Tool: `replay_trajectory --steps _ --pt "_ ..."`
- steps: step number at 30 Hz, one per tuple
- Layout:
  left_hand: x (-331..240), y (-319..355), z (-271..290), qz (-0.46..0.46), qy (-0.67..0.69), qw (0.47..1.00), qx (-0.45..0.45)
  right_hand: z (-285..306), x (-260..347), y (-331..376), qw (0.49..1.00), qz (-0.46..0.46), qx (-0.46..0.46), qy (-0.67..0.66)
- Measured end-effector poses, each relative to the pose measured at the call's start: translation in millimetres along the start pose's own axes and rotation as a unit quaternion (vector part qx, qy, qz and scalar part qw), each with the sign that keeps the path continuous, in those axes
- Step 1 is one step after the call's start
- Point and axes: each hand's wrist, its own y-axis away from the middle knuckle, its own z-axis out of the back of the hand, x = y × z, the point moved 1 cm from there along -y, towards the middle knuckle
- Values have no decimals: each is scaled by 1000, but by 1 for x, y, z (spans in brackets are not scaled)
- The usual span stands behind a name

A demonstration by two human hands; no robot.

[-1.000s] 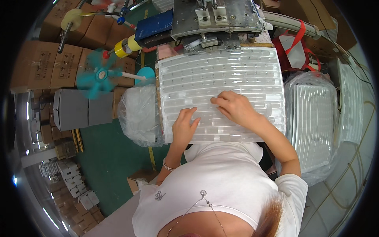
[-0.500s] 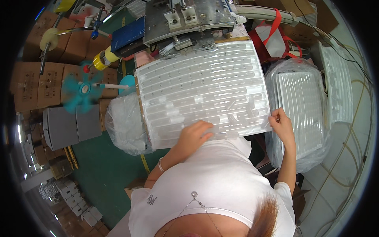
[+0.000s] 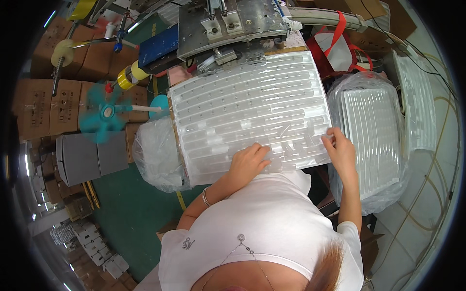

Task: The recorder is placing small cylindrical components into a plastic grid tray as part of an assembly line process.

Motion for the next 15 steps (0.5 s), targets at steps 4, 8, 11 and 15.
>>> replay_trajectory --steps 4,8,11,15 --pt "4 3 10 32 55 996 -67 -13 17 -12 997 6 44 -68" --pt "8 -1 14 50 75 990 -105 -18 -5 -8 996 22 -12 -86" --pt "4 -18 12 49 72 993 -84 -1 -40 5 991 -42 -65 -109" --pt "-4 -63 -8 14 39 995 -87 8 -48 34 983 -152 -22 -101"
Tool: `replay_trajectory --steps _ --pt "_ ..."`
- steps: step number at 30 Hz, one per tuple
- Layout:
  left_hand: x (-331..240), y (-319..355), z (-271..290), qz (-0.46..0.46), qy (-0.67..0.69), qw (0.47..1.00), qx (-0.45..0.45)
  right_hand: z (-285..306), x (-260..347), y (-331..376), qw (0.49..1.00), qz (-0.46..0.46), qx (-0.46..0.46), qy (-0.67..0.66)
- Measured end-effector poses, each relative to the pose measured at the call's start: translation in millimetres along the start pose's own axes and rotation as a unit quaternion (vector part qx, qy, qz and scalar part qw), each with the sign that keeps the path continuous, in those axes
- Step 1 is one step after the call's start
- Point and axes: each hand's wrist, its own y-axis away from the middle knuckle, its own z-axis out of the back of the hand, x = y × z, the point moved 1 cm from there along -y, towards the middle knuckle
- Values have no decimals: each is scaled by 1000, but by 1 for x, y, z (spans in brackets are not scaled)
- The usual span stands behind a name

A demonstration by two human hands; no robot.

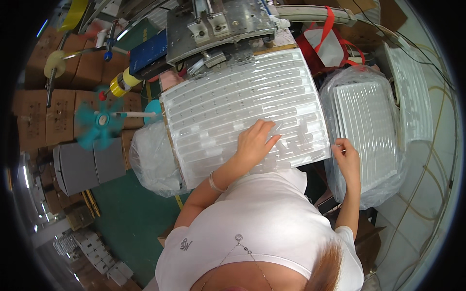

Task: The recorder is placing small cylindrical components into a plastic grid tray as part of an assembly line process.

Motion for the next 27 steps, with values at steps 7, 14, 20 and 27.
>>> replay_trajectory --steps 7,14,20,27 --pt "-7 -8 -23 -74 -55 994 49 -16 18 26 995 51 80 12" --pt "-5 17 -12 -85 -97 987 95 -25 34 47 957 40 287 -33" --pt "-11 39 21 -58 16 994 87 -63 38 57 961 63 261 -62" --pt "3 74 7 -100 -32 982 158 -72 40 65 958 67 261 -99"
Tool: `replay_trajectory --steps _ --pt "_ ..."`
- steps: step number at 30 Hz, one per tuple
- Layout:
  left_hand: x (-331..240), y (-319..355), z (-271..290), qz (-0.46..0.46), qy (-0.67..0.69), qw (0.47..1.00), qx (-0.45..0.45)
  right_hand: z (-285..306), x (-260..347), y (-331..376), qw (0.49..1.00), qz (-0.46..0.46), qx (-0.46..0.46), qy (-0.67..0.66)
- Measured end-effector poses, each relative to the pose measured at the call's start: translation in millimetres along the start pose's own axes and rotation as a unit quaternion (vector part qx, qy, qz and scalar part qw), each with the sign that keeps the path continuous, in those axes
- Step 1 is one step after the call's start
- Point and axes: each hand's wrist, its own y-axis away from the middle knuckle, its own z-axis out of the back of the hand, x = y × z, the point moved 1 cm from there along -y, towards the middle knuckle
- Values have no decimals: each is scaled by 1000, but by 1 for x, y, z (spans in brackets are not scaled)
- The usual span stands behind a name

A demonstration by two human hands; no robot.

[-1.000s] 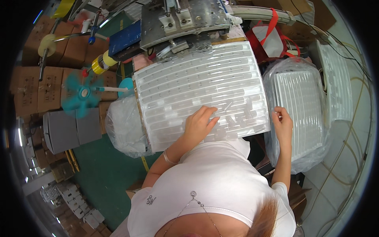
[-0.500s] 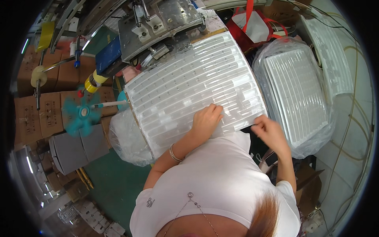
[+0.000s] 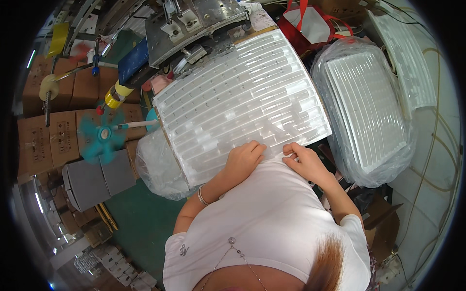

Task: The recorder is placing small cylindrical components into a plastic grid tray as part of an assembly line process.

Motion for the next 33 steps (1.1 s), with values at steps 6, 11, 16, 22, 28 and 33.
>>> replay_trajectory --steps 6,11,16,22,28,33 --pt "-8 5 12 0 -4 998 -67 3 -6 6 999 22 -34 -5" --pt "-8 7 30 49 66 987 -136 12 -18 10 996 3 -76 -37" --pt "-4 22 37 118 96 983 -100 16 -16 14 994 18 -105 -28" --pt "8 51 26 107 14 991 -84 21 34 -23 980 114 -162 5" --pt "17 58 17 126 11 986 -110 -14 105 -80 960 263 -70 72" --pt "17 60 18 130 59 982 -120 -71 128 -148 839 474 -54 263"
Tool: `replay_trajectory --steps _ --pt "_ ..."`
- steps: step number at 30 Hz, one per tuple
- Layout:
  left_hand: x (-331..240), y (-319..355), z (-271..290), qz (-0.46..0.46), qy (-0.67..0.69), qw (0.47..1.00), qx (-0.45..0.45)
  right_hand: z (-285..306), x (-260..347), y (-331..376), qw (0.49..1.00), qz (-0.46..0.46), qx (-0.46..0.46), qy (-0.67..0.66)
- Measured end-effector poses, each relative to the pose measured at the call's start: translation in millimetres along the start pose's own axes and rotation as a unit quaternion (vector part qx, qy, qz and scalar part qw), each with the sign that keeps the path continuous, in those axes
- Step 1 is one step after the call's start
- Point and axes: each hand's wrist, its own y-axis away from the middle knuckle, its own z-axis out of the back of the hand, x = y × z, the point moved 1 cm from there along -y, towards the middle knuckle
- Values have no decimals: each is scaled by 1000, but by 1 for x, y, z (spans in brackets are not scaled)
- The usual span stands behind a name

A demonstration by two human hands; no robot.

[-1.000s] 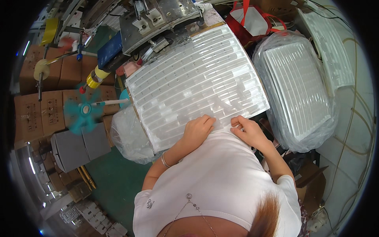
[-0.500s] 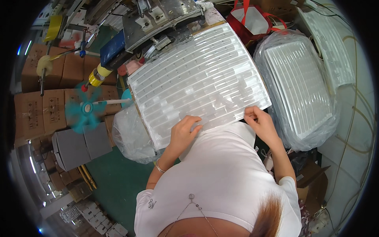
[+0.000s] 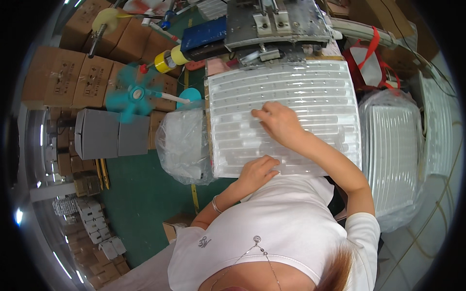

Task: The recorder is placing small cylindrical components into a plastic grid tray as part of an assembly line process.

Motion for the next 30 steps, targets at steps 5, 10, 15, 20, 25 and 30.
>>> replay_trajectory --steps 5,10,15,20,25,30 --pt "13 -16 41 56 57 991 -111 -66 -9 -33 977 152 53 139" --pt "26 -59 105 117 22 951 -284 -74 -19 -34 987 59 137 52" --pt "5 -157 138 -40 -57 949 -309 28 -19 -50 977 -97 -75 -176" --pt "-16 -273 155 -111 -183 918 -334 116 -58 -59 915 -203 -224 -269" --pt "-6 -312 162 -79 -306 914 -255 141 -80 -97 949 -98 -290 -79" --pt "6 -233 168 -92 -79 921 -369 119 -78 -147 961 -34 -274 -3"
